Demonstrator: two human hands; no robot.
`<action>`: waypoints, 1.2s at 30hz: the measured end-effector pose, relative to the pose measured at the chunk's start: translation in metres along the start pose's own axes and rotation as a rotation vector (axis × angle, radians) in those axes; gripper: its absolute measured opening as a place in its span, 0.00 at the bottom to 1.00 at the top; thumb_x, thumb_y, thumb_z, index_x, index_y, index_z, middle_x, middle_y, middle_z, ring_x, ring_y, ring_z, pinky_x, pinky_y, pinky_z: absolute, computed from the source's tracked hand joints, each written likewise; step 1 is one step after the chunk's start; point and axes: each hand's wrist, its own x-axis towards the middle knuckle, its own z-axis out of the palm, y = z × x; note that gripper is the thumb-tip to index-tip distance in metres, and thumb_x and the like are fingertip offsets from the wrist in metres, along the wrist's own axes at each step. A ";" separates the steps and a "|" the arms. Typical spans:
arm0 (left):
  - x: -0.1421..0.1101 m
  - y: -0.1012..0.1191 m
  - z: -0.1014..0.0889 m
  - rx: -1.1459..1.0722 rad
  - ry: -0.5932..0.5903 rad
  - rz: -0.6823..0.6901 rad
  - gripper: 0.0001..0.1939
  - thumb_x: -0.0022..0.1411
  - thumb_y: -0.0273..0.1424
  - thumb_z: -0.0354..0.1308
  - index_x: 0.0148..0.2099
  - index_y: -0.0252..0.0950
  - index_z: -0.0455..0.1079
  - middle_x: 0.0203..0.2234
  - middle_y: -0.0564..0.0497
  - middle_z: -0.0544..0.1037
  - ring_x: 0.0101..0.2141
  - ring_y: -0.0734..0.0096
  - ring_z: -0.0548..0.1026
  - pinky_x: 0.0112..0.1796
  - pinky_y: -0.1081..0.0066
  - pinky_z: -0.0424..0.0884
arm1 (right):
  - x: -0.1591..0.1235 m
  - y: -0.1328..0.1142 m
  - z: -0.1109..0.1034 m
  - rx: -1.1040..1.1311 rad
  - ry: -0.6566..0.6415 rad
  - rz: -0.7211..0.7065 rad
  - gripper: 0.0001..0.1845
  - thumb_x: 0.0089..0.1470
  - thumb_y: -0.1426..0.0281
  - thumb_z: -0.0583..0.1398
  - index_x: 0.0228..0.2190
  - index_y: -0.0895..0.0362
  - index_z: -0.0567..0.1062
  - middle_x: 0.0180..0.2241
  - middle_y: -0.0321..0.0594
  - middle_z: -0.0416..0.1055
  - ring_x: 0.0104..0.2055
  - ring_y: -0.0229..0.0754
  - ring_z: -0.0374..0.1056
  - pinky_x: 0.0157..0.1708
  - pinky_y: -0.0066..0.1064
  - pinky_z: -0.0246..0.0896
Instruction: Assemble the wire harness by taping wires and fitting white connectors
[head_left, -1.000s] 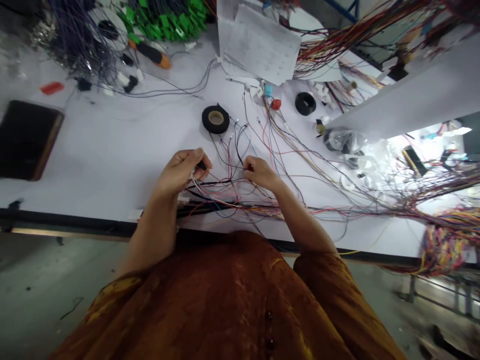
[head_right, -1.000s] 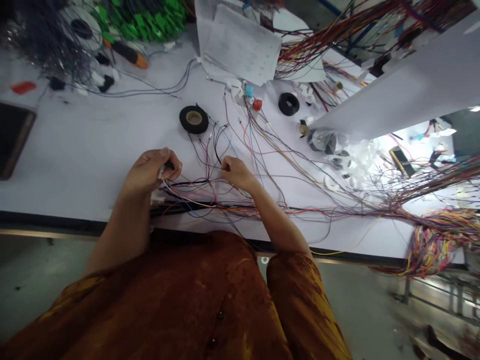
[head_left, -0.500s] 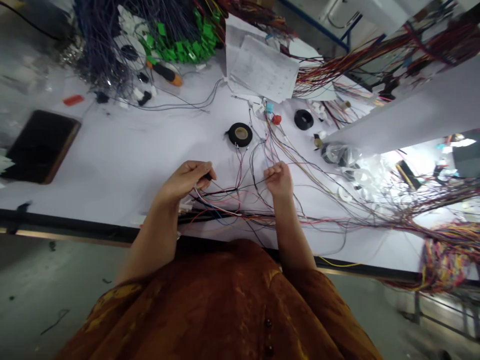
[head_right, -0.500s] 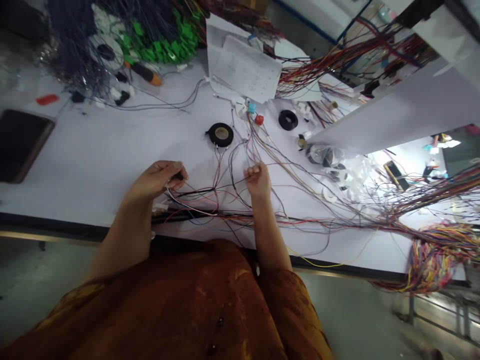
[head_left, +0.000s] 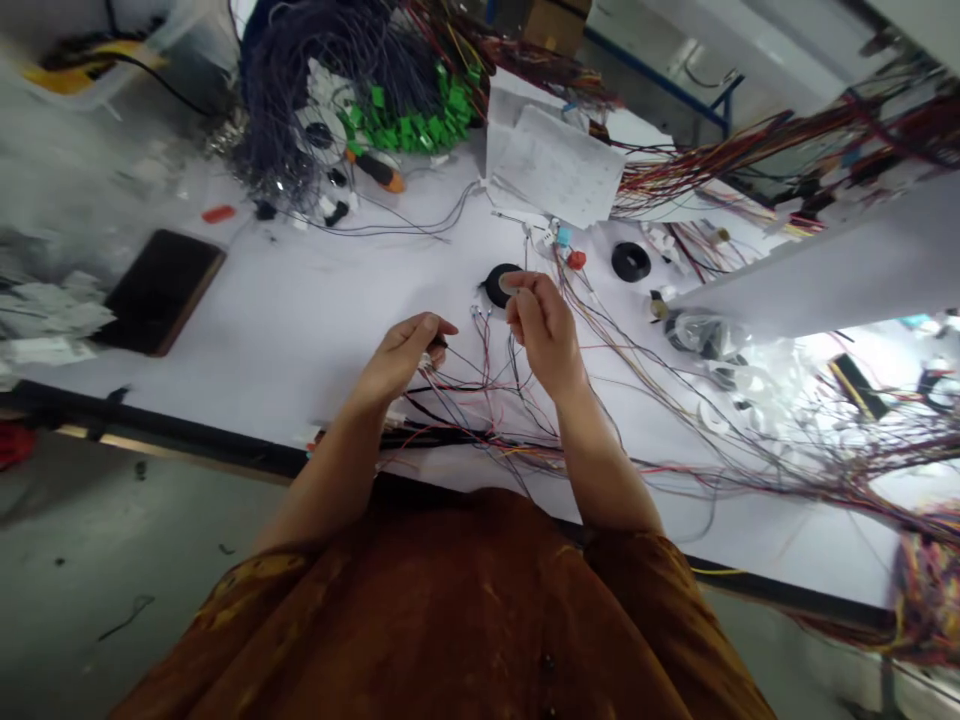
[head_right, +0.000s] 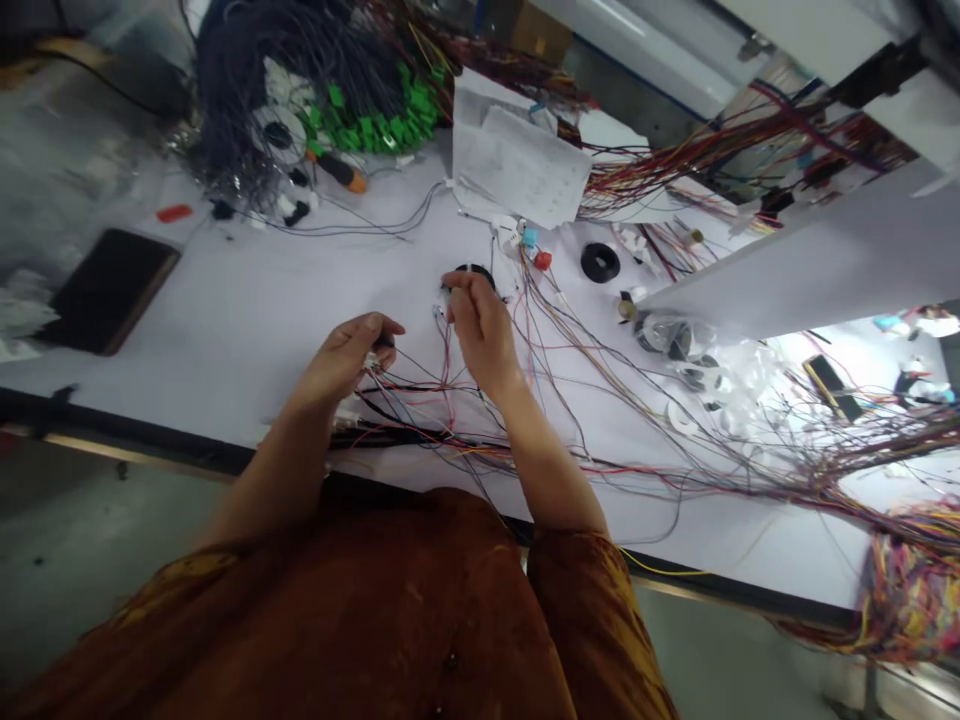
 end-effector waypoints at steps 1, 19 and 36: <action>0.000 0.000 0.001 -0.006 0.022 0.010 0.23 0.61 0.52 0.58 0.37 0.34 0.75 0.15 0.55 0.65 0.17 0.78 0.64 0.19 0.76 0.58 | 0.002 -0.003 0.008 -0.030 -0.035 -0.038 0.16 0.68 0.61 0.47 0.44 0.54 0.71 0.27 0.34 0.64 0.29 0.35 0.63 0.33 0.29 0.61; 0.000 0.001 0.003 -0.071 0.091 0.021 0.23 0.61 0.52 0.58 0.37 0.34 0.75 0.17 0.55 0.67 0.19 0.78 0.67 0.19 0.77 0.59 | -0.016 0.014 0.035 -0.206 -0.105 -0.091 0.08 0.59 0.72 0.57 0.27 0.55 0.71 0.30 0.36 0.68 0.31 0.35 0.62 0.33 0.29 0.57; -0.001 0.001 0.004 0.085 0.239 0.117 0.19 0.62 0.46 0.61 0.32 0.35 0.76 0.14 0.55 0.67 0.17 0.79 0.63 0.20 0.75 0.58 | -0.027 0.008 0.023 -0.239 -0.196 -0.073 0.09 0.60 0.71 0.57 0.28 0.55 0.74 0.28 0.36 0.67 0.31 0.36 0.63 0.32 0.30 0.56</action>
